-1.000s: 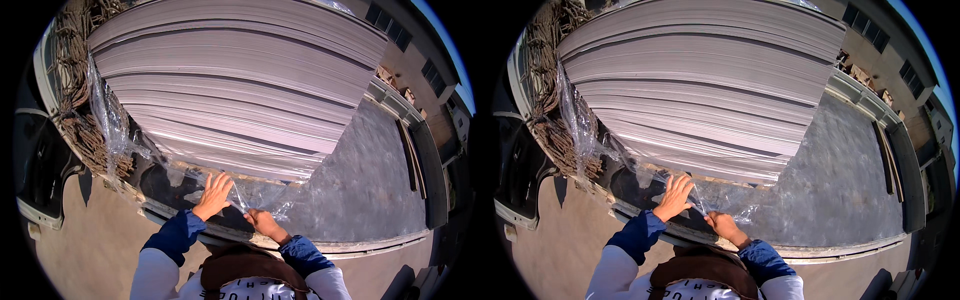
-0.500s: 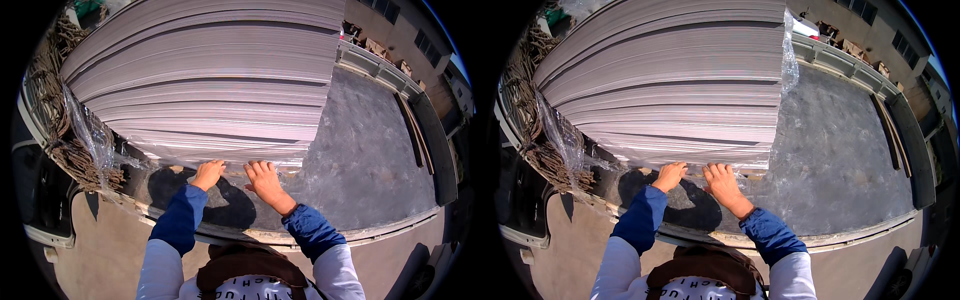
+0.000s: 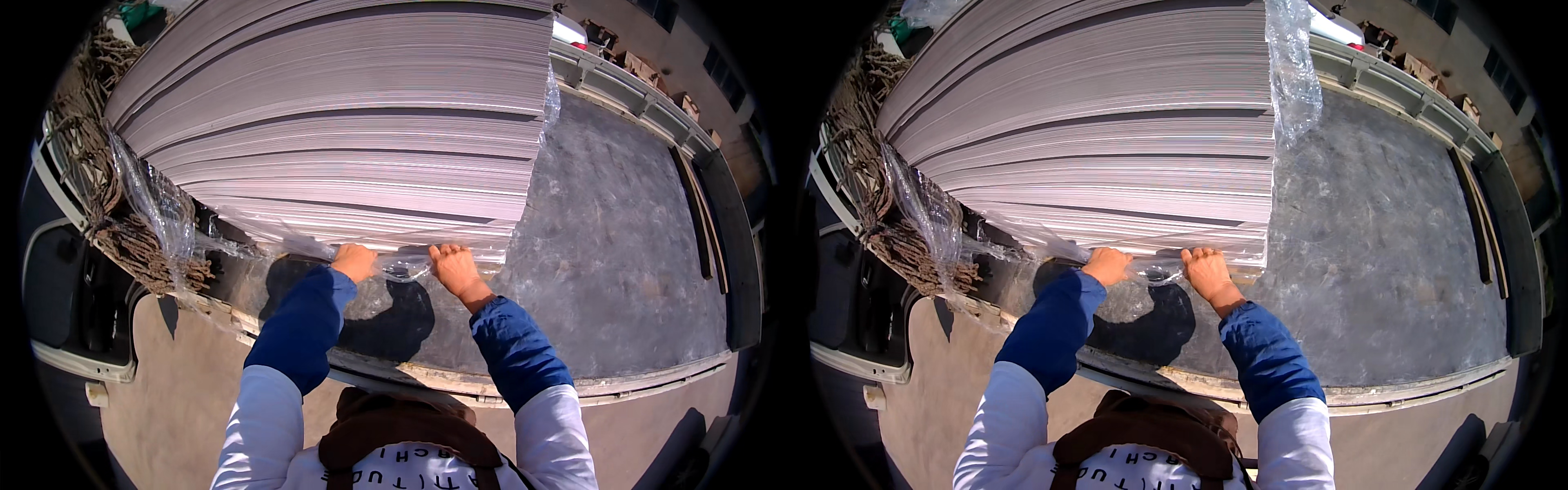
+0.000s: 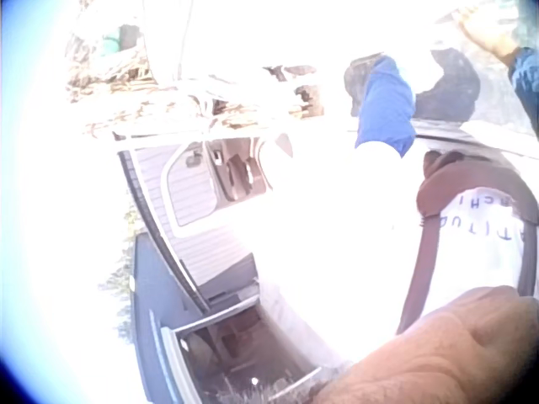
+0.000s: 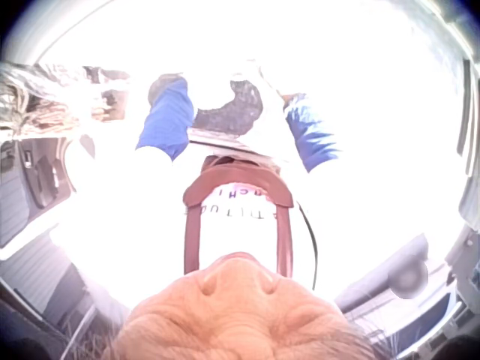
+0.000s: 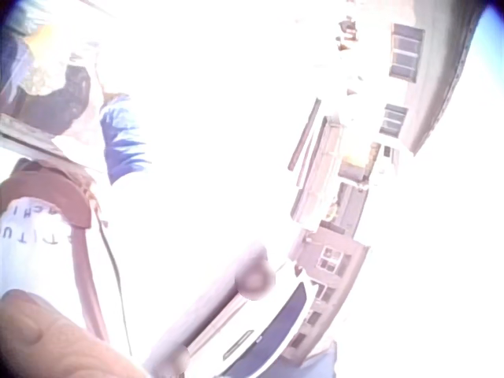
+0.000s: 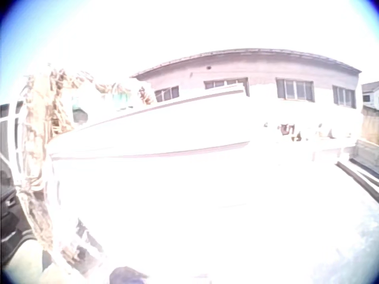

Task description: The person walks from a workshop to a parked truck and unwraps a stack of large boards. They remove the plastic wrapping and then repeatedly pick up individual boards from the stack, place them on a wooden pallet on the ground, and return them to the truck bed.

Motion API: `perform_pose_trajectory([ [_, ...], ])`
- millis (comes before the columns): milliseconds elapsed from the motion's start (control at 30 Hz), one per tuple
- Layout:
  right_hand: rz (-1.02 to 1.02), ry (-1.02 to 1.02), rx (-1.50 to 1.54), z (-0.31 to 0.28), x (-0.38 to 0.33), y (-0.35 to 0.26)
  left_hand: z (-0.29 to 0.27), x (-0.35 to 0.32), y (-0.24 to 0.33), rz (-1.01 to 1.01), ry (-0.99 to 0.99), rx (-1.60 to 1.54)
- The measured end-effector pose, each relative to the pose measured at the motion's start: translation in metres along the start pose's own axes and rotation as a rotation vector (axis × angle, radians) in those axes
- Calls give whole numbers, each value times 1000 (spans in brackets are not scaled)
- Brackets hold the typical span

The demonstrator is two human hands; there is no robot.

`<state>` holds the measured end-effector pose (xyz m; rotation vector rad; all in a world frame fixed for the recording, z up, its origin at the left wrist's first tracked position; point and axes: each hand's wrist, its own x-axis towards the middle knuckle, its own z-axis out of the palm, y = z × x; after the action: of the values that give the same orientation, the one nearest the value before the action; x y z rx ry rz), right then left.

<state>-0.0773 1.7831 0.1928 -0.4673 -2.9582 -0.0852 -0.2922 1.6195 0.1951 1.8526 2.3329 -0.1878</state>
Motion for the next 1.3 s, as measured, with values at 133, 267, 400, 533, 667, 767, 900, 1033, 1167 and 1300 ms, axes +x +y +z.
perform_pose_trajectory([
  [133, 66, -160, -7, 12, 13, -1, 34, 3, -19, 299, 441, 51],
  [267, 89, -197, 45, 28, -2, -8, 30, -14, -5, 71, 64, -171],
  [400, 129, -395, 375, 80, -65, -104, 120, -94, -24, 152, -43, -237],
  [533, 36, -676, 983, 165, -142, -366, 239, -285, -124, 85, -383, -197],
  [667, -104, -290, 958, 117, -66, -410, 217, -465, -335, -241, -381, 198],
  [767, 41, 15, 325, 77, 22, -324, 129, -484, -400, -68, -326, 457],
  [900, 115, 286, -167, 38, 106, -219, 126, -432, -387, -185, -771, 99],
  [1033, 104, 136, -317, 32, 123, -190, 112, -324, -281, 150, -158, -623],
  [1167, 126, -1, -329, 52, 121, -194, 89, -206, -204, 150, 367, -586],
  [1300, 198, -92, -127, 56, 113, -193, 78, -111, -180, 98, 472, -516],
])
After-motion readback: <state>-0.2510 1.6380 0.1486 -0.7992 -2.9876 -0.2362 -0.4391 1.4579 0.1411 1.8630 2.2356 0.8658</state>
